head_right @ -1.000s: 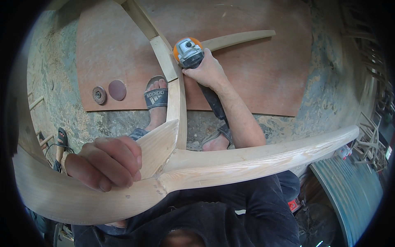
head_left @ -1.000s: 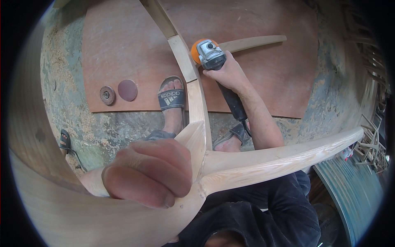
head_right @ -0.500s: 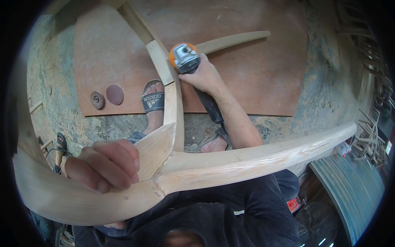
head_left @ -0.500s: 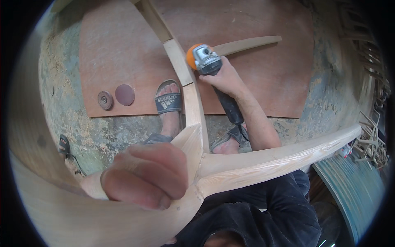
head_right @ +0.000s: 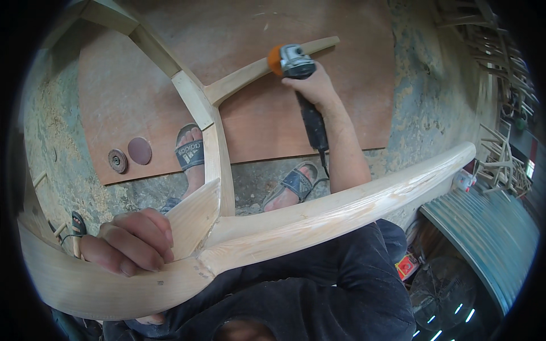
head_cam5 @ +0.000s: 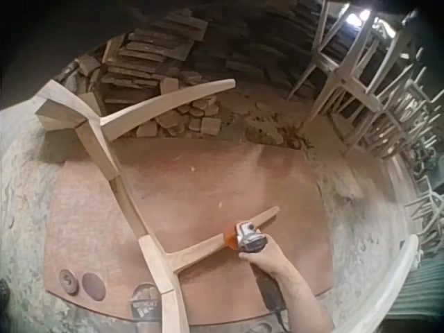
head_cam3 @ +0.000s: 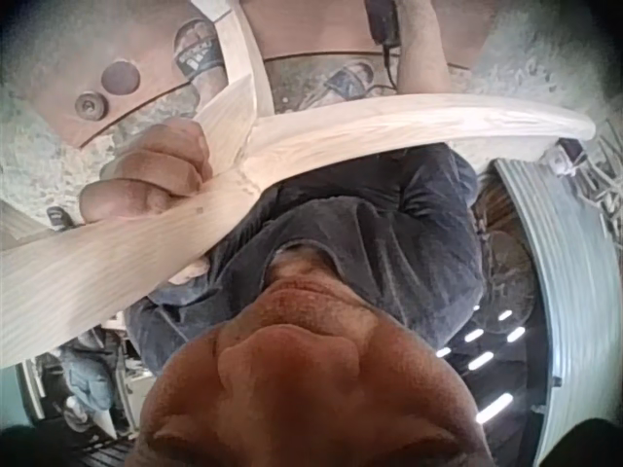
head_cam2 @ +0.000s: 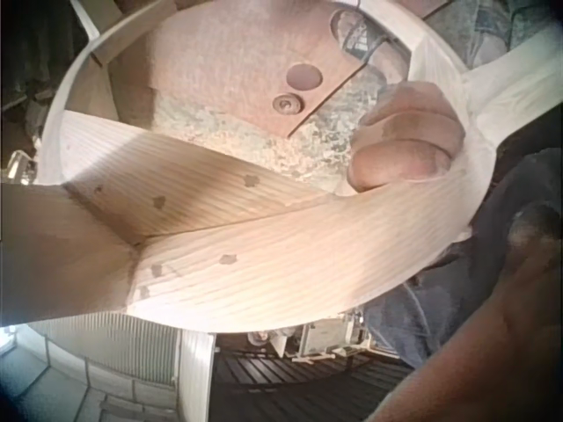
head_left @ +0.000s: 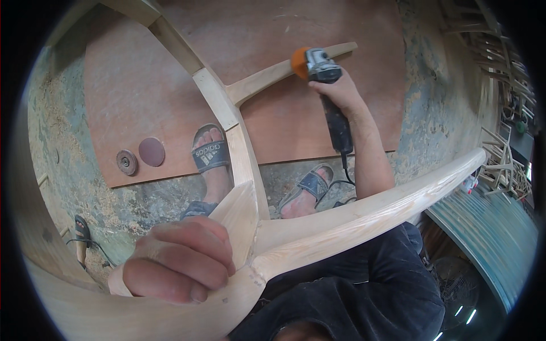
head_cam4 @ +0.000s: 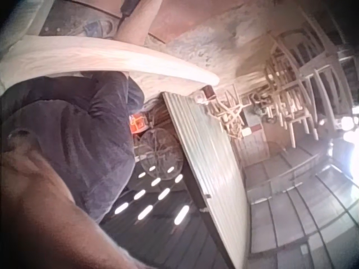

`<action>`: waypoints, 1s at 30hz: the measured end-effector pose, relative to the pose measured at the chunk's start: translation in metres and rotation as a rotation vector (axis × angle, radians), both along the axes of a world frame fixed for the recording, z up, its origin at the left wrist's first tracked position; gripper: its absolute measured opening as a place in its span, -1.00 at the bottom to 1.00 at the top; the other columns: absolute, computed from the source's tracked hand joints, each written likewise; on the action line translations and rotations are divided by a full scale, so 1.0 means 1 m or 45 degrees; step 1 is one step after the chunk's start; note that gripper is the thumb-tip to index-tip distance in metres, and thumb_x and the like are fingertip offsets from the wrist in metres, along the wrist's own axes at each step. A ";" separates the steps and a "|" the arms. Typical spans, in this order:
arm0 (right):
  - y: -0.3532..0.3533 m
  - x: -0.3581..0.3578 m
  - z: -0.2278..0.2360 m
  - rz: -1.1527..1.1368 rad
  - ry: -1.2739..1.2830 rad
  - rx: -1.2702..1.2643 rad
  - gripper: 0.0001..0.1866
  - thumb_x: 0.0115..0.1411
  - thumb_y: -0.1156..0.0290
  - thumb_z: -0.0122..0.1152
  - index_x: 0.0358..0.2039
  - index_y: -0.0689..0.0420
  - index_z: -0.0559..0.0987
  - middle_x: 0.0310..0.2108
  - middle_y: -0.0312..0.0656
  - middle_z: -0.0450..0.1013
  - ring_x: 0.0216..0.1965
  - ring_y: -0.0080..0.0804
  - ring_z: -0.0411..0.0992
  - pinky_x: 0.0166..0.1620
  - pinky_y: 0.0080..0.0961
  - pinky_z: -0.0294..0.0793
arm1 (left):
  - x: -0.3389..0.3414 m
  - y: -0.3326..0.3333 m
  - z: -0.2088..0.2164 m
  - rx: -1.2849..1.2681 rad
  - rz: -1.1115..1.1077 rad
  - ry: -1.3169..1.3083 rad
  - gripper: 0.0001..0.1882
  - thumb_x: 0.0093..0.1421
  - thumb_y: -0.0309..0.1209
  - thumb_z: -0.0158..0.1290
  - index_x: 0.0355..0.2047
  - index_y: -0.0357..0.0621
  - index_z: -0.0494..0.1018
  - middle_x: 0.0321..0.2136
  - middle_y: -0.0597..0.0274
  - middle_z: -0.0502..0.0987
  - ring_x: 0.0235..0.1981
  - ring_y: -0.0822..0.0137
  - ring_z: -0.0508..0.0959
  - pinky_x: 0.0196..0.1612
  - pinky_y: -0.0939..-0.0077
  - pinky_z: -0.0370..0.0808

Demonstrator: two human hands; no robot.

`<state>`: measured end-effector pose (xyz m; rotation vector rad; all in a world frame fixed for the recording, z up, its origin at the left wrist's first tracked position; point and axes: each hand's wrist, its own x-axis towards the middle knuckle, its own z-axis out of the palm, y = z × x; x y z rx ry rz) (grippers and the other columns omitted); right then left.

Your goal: Sanding the frame and legs of a wooden chair using an angle grinder with a sanding disc attachment.

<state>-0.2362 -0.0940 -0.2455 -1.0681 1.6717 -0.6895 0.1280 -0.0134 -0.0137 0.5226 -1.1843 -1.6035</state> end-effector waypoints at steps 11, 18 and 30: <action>0.028 0.065 0.009 0.019 0.057 0.006 -0.28 -0.09 0.25 0.59 0.02 0.28 0.43 -0.17 -0.06 0.56 -0.13 -0.28 0.54 -0.04 -0.38 0.53 | -0.003 -0.005 0.006 0.042 -0.033 0.015 -0.68 0.13 -0.45 0.31 -0.26 -0.24 0.37 -0.41 -0.07 0.58 -0.41 0.03 0.59 -0.28 0.09 0.53; 0.036 0.123 0.005 0.231 0.088 0.203 -0.19 -0.12 0.12 0.59 0.03 0.30 0.39 -0.08 0.18 0.56 0.02 0.02 0.56 0.07 -0.24 0.51 | 0.003 -0.007 -0.006 -0.034 -0.079 0.084 -0.82 0.29 -0.41 0.12 -0.29 -0.26 0.38 -0.39 -0.10 0.59 -0.41 0.03 0.58 -0.29 0.09 0.53; 0.024 0.040 -0.002 -0.135 0.116 0.072 -0.28 -0.12 0.27 0.61 -0.02 0.33 0.44 -0.18 -0.06 0.57 -0.15 -0.33 0.54 -0.06 -0.41 0.54 | -0.001 -0.001 0.007 0.111 0.010 0.029 -0.69 0.15 -0.41 0.29 -0.27 -0.25 0.37 -0.40 -0.09 0.57 -0.41 0.04 0.56 -0.29 0.10 0.51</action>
